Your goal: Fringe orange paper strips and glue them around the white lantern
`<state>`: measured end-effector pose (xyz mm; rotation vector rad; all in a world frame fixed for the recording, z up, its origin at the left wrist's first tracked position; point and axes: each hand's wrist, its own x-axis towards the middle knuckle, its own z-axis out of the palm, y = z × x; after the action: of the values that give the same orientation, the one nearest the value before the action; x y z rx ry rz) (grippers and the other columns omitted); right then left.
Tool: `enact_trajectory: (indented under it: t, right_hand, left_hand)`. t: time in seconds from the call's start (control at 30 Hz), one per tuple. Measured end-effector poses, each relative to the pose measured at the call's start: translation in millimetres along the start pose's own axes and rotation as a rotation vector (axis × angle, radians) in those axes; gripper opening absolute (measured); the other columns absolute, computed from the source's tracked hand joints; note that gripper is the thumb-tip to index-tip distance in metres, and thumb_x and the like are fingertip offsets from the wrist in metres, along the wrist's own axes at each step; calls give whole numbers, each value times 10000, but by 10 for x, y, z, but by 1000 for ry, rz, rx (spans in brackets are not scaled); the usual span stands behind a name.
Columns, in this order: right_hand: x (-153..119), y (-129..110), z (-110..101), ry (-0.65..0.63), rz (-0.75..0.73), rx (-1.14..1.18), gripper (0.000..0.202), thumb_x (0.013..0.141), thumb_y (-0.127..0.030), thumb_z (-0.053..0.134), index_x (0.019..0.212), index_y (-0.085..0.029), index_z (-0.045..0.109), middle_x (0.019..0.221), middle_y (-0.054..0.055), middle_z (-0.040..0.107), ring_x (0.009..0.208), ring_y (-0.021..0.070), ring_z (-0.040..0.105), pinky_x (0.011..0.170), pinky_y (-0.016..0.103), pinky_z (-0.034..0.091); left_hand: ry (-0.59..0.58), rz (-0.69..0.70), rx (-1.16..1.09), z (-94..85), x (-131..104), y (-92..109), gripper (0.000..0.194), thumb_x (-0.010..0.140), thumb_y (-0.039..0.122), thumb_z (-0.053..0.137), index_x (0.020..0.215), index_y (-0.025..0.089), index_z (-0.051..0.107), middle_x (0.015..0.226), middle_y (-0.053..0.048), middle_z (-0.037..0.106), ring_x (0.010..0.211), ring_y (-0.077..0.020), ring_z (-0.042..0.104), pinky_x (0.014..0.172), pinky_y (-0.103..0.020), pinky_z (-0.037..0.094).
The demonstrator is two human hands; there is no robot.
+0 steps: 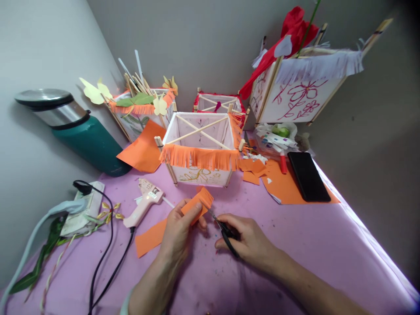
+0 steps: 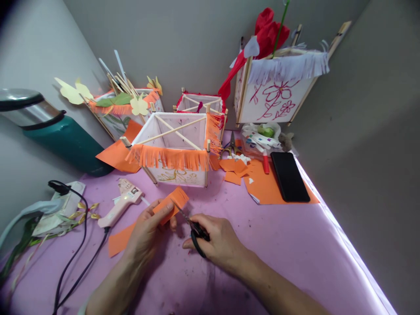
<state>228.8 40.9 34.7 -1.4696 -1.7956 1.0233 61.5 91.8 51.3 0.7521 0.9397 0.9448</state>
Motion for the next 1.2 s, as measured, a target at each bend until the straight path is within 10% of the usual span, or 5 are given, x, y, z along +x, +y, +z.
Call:
enact_trajectory:
  t: [1.2]
  right_hand:
    - [21, 24, 22, 34, -11, -26, 275, 736, -365, 740, 907, -195, 608, 667, -47, 535, 567, 104, 459, 532, 201, 365]
  left_hand:
    - [-49, -44, -21, 18, -22, -18, 209, 765, 337, 663, 797, 152, 572, 492, 9, 593, 442, -107, 511, 488, -217, 424]
